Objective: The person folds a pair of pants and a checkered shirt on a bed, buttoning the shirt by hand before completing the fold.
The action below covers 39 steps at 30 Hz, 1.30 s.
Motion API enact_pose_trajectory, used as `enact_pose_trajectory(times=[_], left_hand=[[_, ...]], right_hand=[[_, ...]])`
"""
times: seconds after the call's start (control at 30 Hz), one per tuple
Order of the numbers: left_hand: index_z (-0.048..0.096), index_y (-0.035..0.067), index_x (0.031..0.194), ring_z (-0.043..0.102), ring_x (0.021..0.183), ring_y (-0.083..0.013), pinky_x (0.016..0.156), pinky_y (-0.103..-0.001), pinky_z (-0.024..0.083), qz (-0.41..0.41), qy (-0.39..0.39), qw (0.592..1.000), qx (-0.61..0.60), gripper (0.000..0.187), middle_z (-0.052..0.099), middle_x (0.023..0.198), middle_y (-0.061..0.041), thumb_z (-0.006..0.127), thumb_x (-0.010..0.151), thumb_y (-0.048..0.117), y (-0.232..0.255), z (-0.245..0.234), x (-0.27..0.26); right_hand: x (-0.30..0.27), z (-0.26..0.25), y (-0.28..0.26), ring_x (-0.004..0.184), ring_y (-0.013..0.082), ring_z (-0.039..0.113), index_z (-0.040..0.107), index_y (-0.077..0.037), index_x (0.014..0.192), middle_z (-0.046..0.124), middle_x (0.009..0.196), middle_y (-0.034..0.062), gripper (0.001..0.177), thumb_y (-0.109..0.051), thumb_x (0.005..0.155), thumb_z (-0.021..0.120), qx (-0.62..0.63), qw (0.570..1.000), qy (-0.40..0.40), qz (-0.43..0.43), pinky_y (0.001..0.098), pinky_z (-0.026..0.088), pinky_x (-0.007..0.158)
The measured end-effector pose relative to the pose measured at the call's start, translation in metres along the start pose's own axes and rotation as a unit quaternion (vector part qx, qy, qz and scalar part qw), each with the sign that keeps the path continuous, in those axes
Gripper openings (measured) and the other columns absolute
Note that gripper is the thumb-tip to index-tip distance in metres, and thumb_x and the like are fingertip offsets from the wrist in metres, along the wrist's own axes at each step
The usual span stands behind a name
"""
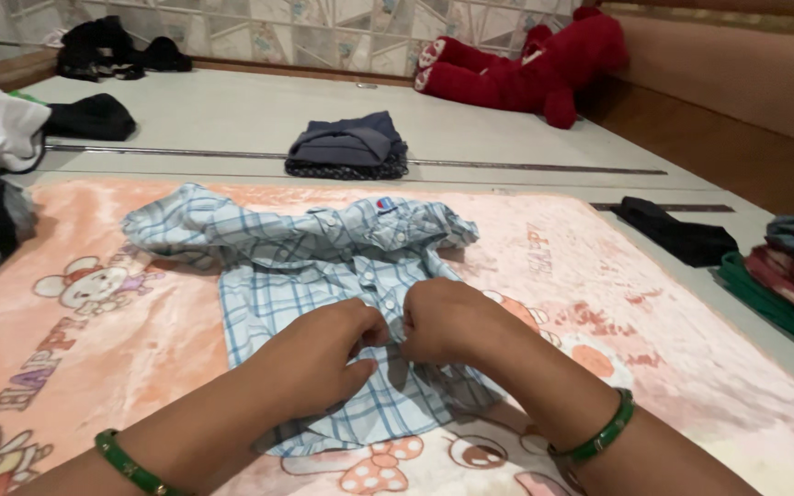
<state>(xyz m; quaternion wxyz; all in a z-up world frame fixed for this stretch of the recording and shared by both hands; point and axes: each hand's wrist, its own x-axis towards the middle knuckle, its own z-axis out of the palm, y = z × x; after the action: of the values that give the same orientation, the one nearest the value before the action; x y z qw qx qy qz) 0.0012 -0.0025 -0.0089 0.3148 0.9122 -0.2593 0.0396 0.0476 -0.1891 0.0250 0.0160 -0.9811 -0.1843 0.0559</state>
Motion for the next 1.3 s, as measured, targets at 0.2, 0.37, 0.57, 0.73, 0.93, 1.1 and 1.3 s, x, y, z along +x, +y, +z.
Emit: enact_pose_trajectory(times=[0.2,0.37,0.57,0.73,0.93,1.1,1.3], left_hand=[[0.068,0.007,0.116,0.068,0.093,-0.0290,0.083,-0.040,0.053,0.028,0.007,1.000,-0.007,0.036,0.067,0.101,-0.012,0.065,0.080,0.010,0.007,0.006,-0.001],[0.074,0.007,0.110,0.067,0.093,-0.0297,0.083,-0.041,0.052,0.007,0.013,1.000,-0.005,0.025,0.067,0.100,-0.012,0.064,0.089,0.018,0.019,0.010,0.001],[0.076,0.010,0.110,0.071,0.081,-0.0261,0.076,-0.038,0.056,-0.064,0.027,0.997,-0.046,0.031,0.071,0.093,-0.010,0.070,0.081,0.017,0.020,0.019,0.006],[0.077,0.008,0.106,0.073,0.081,-0.0262,0.076,-0.037,0.057,-0.062,0.057,0.996,-0.042,0.027,0.075,0.097,-0.011,0.070,0.082,0.017,0.020,0.024,0.010],[0.079,0.007,0.097,0.074,0.077,-0.0271,0.074,-0.037,0.058,-0.075,0.044,0.996,0.037,0.022,0.077,0.087,-0.011,0.072,0.079,0.018,0.030,0.028,0.019],[0.079,0.003,0.093,0.073,0.066,-0.0217,0.067,-0.034,0.058,-0.158,0.036,0.985,-0.056,0.018,0.078,0.077,-0.010,0.071,0.080,0.012,0.020,0.036,0.036],[0.071,-0.008,0.097,0.061,0.057,-0.0170,0.056,-0.030,0.049,-0.250,0.006,0.906,-0.342,0.017,0.068,0.067,-0.010,0.066,0.088,0.006,0.004,0.038,0.033]], right_hand=[[0.015,0.002,0.022,0.078,0.0298,0.075,0.082,-0.010,0.085,0.076,0.083,0.0155,0.020,-0.022,0.071,0.075,0.034,0.999,-0.002,0.006,0.0401,0.060,0.073],[0.026,0.006,0.035,0.064,0.0222,0.073,0.081,-0.006,0.078,0.077,0.070,0.0120,0.019,-0.023,0.071,0.077,0.130,0.989,-0.068,-0.012,0.0361,0.059,0.063],[0.028,0.006,0.035,0.058,0.0157,0.071,0.080,-0.007,0.074,0.075,0.066,0.0060,0.017,-0.023,0.069,0.082,0.165,0.981,-0.098,-0.011,0.0320,0.057,0.059],[0.026,-0.001,0.039,0.058,0.0172,0.071,0.080,0.000,0.072,0.074,0.065,0.0080,0.021,-0.021,0.070,0.080,0.132,0.986,-0.101,0.005,0.0316,0.058,0.058],[0.028,0.003,0.043,0.056,0.0168,0.068,0.077,-0.004,0.069,0.073,0.066,0.0068,0.024,-0.027,0.068,0.084,0.179,0.975,-0.131,-0.021,0.0313,0.057,0.056],[0.025,-0.005,0.042,0.055,0.0176,0.067,0.076,-0.002,0.067,0.073,0.064,0.0079,0.026,-0.027,0.067,0.084,0.172,0.979,-0.111,-0.010,0.0336,0.056,0.056],[0.014,-0.018,0.036,0.066,0.0251,0.074,0.079,-0.003,0.070,0.076,0.073,0.0126,0.031,-0.033,0.063,0.083,0.071,0.997,-0.012,-0.011,0.0385,0.059,0.063]])
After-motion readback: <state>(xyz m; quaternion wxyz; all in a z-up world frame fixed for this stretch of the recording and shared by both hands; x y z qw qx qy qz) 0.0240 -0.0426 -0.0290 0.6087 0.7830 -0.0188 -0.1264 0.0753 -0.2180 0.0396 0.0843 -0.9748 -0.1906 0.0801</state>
